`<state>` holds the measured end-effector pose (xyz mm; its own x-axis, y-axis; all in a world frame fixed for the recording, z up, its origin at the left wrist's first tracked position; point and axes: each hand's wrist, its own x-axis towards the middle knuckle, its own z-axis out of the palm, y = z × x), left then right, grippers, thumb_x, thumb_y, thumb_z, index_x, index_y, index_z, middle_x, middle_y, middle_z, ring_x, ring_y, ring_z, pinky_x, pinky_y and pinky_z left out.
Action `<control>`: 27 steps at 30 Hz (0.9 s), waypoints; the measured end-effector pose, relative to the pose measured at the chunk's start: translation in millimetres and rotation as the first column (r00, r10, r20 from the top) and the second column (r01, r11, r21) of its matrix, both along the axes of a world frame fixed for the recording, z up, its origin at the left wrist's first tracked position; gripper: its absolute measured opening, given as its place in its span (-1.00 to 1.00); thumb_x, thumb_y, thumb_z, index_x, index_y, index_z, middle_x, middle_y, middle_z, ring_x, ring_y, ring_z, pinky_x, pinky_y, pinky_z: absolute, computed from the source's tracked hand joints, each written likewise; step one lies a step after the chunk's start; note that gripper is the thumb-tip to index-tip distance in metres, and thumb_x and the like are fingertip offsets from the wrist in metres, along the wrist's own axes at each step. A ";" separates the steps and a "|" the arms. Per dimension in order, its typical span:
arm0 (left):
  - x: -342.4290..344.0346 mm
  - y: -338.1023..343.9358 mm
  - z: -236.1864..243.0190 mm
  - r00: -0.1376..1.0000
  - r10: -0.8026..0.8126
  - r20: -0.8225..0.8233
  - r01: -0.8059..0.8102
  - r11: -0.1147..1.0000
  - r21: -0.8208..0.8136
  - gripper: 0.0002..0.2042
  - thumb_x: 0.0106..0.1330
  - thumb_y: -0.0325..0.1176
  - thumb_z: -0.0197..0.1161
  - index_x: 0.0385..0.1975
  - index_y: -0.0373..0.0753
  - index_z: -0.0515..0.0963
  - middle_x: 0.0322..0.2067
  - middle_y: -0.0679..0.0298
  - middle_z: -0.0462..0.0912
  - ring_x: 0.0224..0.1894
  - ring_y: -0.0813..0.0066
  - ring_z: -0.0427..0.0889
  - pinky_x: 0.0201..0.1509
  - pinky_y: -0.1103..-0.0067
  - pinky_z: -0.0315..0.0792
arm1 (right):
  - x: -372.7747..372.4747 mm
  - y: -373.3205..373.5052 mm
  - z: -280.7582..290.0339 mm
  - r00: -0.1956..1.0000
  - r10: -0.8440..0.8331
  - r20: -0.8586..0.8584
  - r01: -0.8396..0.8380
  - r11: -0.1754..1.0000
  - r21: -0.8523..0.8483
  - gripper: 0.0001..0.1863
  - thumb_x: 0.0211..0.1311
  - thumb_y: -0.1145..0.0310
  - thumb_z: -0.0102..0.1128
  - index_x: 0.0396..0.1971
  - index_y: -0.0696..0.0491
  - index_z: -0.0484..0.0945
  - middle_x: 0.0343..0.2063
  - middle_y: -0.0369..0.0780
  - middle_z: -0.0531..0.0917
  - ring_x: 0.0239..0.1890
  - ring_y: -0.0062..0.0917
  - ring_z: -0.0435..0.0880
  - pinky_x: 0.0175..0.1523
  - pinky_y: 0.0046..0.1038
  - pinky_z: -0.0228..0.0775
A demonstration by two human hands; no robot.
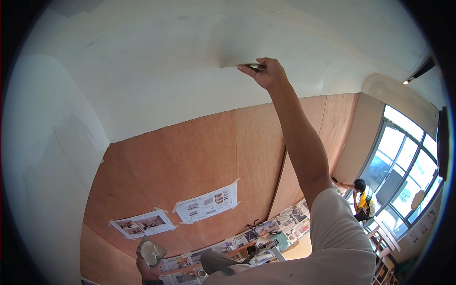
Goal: The person applies plaster to a wall and ceiling corner using a metal scraper and a hawk, smoothing the material with repeated strokes.
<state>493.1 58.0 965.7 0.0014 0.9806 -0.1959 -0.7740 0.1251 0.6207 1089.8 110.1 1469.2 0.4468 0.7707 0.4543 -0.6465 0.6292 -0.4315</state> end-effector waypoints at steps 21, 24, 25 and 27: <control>10.4 8.0 12.6 0.998 -0.029 0.058 0.033 0.996 -0.081 -0.68 0.51 -0.18 0.03 0.08 -0.19 0.56 -0.04 0.21 0.70 -0.01 0.22 0.71 -0.03 0.18 0.67 | 6.5 -224.4 46.8 0.924 0.028 0.381 -0.273 0.746 0.607 -0.52 0.38 0.62 -0.22 0.22 0.58 0.06 0.25 0.36 0.30 0.29 0.34 0.36 0.40 0.27 0.38; 13.7 3.7 16.9 0.997 -0.036 0.066 0.039 0.998 -0.042 -0.68 0.51 -0.16 0.03 0.08 -0.17 0.55 -0.05 0.22 0.71 -0.02 0.22 0.71 -0.06 0.19 0.68 | -14.9 -189.5 19.6 0.862 -0.479 0.168 0.328 0.778 0.536 -0.54 0.39 0.62 -0.19 0.21 0.56 0.16 0.23 0.31 0.38 0.30 0.18 0.44 0.41 0.14 0.42; 12.8 2.8 16.8 0.997 -0.036 0.065 0.038 0.998 -0.040 -0.69 0.51 -0.17 0.04 0.08 -0.17 0.56 -0.05 0.22 0.71 -0.02 0.22 0.71 -0.07 0.19 0.68 | -21.5 -175.5 14.4 0.870 -0.459 0.181 0.322 0.806 0.496 -0.59 0.38 0.62 -0.13 0.14 0.55 0.23 0.18 0.27 0.44 0.26 0.15 0.48 0.40 0.15 0.44; 16.8 6.2 13.7 0.998 -0.039 0.048 0.041 0.998 -0.053 -0.69 0.50 -0.18 0.05 0.08 -0.17 0.56 -0.05 0.22 0.71 -0.03 0.22 0.72 -0.07 0.19 0.68 | -14.7 -132.2 -5.4 0.906 -0.367 0.211 0.262 0.877 0.402 -0.62 0.36 0.62 -0.05 0.09 0.55 0.28 0.13 0.24 0.49 0.23 0.13 0.53 0.36 0.15 0.49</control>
<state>509.9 64.2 979.4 0.0508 0.9676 -0.2473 -0.7957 0.1889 0.5755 1075.1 -22.1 1463.8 0.4553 0.3719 0.8089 -0.2776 0.9226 -0.2679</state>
